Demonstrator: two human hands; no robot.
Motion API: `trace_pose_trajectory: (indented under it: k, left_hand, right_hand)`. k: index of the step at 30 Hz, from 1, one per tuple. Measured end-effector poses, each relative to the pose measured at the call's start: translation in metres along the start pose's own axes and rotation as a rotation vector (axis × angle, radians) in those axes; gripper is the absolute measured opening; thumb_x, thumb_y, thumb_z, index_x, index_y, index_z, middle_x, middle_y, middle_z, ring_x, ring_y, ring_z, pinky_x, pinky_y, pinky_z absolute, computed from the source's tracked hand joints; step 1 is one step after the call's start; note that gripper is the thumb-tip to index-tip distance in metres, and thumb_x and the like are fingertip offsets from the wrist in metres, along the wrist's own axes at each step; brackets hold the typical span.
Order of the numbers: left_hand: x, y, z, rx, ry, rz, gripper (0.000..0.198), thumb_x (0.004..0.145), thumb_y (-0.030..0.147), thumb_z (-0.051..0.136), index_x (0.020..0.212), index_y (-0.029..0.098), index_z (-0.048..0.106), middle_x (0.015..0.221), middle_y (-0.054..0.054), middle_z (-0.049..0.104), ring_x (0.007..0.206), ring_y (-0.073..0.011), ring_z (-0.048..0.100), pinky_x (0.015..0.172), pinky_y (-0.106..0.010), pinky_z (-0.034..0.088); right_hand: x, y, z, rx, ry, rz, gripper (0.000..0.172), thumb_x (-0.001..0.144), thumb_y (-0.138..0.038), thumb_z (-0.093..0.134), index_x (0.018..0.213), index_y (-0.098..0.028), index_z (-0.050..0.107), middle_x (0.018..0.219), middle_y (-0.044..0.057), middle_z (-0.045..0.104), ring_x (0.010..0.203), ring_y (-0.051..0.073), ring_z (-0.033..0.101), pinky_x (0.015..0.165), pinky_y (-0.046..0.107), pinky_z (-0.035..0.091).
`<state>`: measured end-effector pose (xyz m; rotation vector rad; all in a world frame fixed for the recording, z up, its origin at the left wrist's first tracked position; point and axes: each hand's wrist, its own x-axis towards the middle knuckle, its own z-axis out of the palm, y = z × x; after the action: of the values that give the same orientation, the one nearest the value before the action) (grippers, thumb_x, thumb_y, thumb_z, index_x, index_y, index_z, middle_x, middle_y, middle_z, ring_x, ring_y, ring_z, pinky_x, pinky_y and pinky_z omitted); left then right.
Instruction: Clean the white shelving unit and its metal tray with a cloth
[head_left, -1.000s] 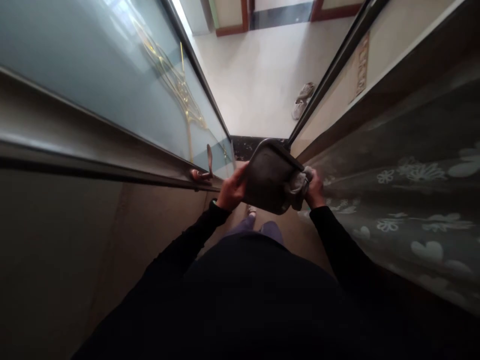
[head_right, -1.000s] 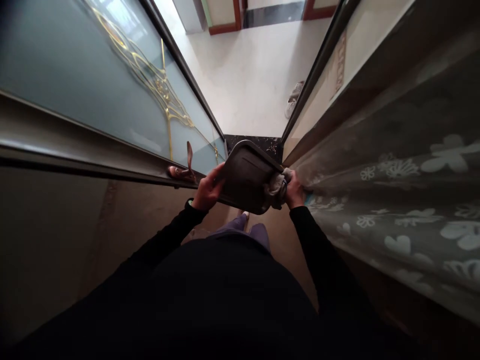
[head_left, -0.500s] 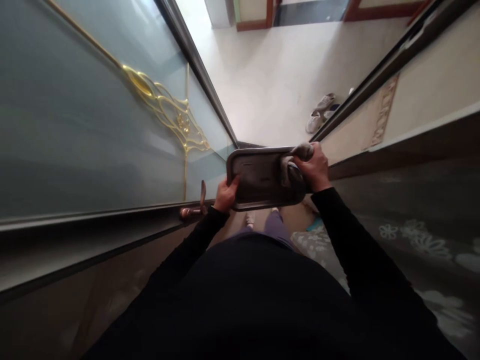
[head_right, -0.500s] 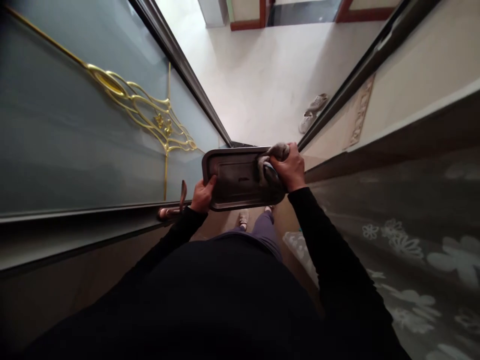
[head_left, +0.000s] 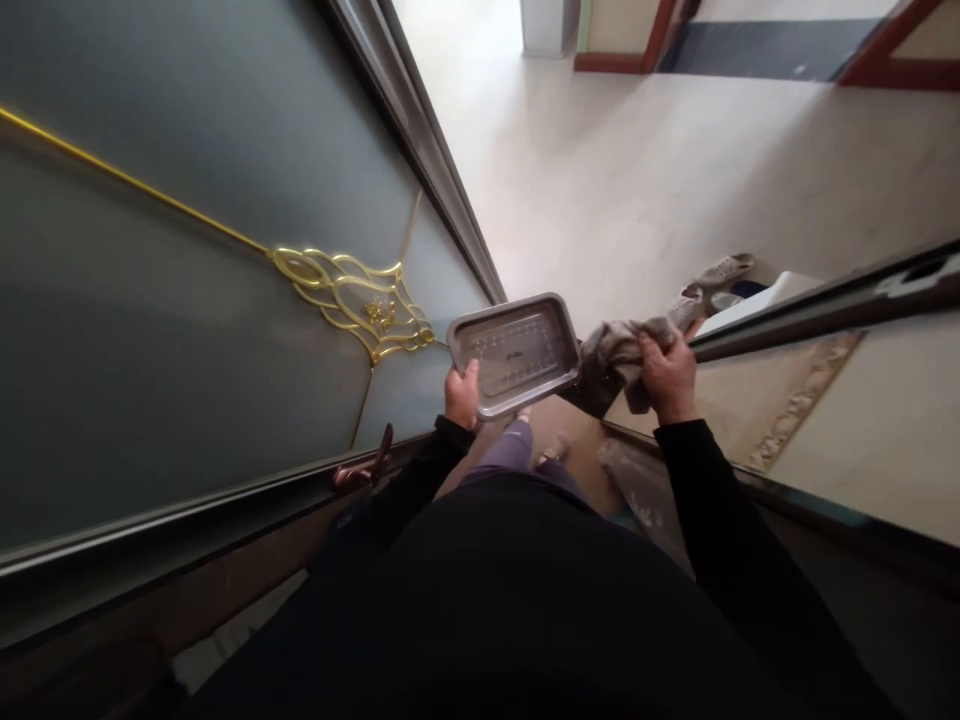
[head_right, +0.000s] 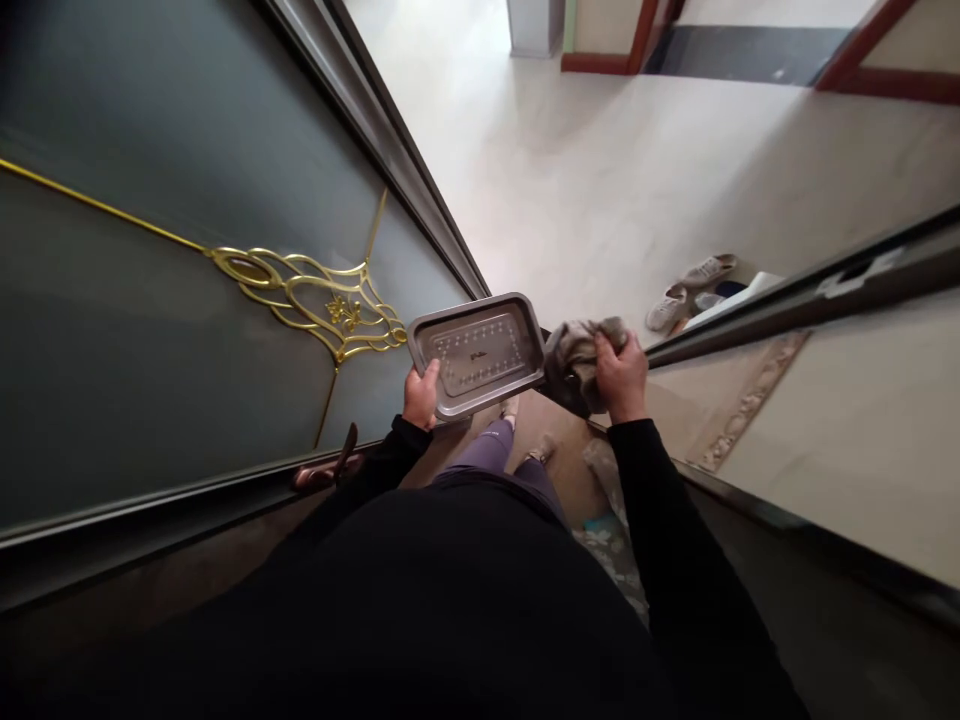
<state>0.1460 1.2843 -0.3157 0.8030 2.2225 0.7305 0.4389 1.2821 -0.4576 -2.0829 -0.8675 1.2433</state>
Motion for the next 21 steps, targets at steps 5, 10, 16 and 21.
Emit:
trace_pose_trajectory:
  k: [5,10,16,21]
  left_hand:
    - [-0.018,0.012,0.017,-0.019,-0.086,0.02,0.031,0.105,0.044,0.08,0.123,0.019,0.078,0.129,-0.014,0.086,0.13,-0.0309,0.08,0.123,-0.044,0.059]
    - [-0.021,0.033,0.034,-0.067,-0.127,0.135,0.04,0.105,0.05,0.08,0.131,0.02,0.077,0.138,-0.015,0.084,0.135,-0.0325,0.078,0.125,-0.045,0.057]
    - [-0.018,0.041,0.039,-0.106,-0.125,0.16,0.039,0.103,0.052,0.083,0.123,0.02,0.079,0.13,-0.014,0.086,0.129,-0.0315,0.079,0.122,-0.045,0.059]
    - [-0.025,0.043,0.039,-0.06,-0.151,0.22,0.039,0.104,0.056,0.08,0.121,0.02,0.079,0.126,-0.013,0.086,0.125,-0.0309,0.08,0.121,-0.045,0.059]
  right_hand:
    - [-0.03,-0.053,0.044,0.174,-0.182,-0.369,0.064,0.098,-0.07,0.067,0.143,-0.025,0.07,0.152,0.018,0.072,0.144,0.039,0.063,0.126,0.062,0.05]
    - [-0.076,-0.109,0.089,0.088,-0.119,-0.491,0.051,0.105,-0.046,0.059,0.149,-0.022,0.07,0.166,0.019,0.062,0.153,0.038,0.053,0.131,0.062,0.045]
    - [-0.05,-0.104,0.073,-0.056,-0.103,-0.667,0.042,0.099,-0.026,0.062,0.138,-0.026,0.078,0.148,0.014,0.072,0.133,0.036,0.062,0.122,0.057,0.053]
    - [-0.009,-0.073,0.06,-0.064,0.02,-0.491,0.05,0.094,-0.026,0.061,0.141,-0.024,0.077,0.148,0.016,0.068,0.131,0.036,0.064,0.123,0.057,0.053]
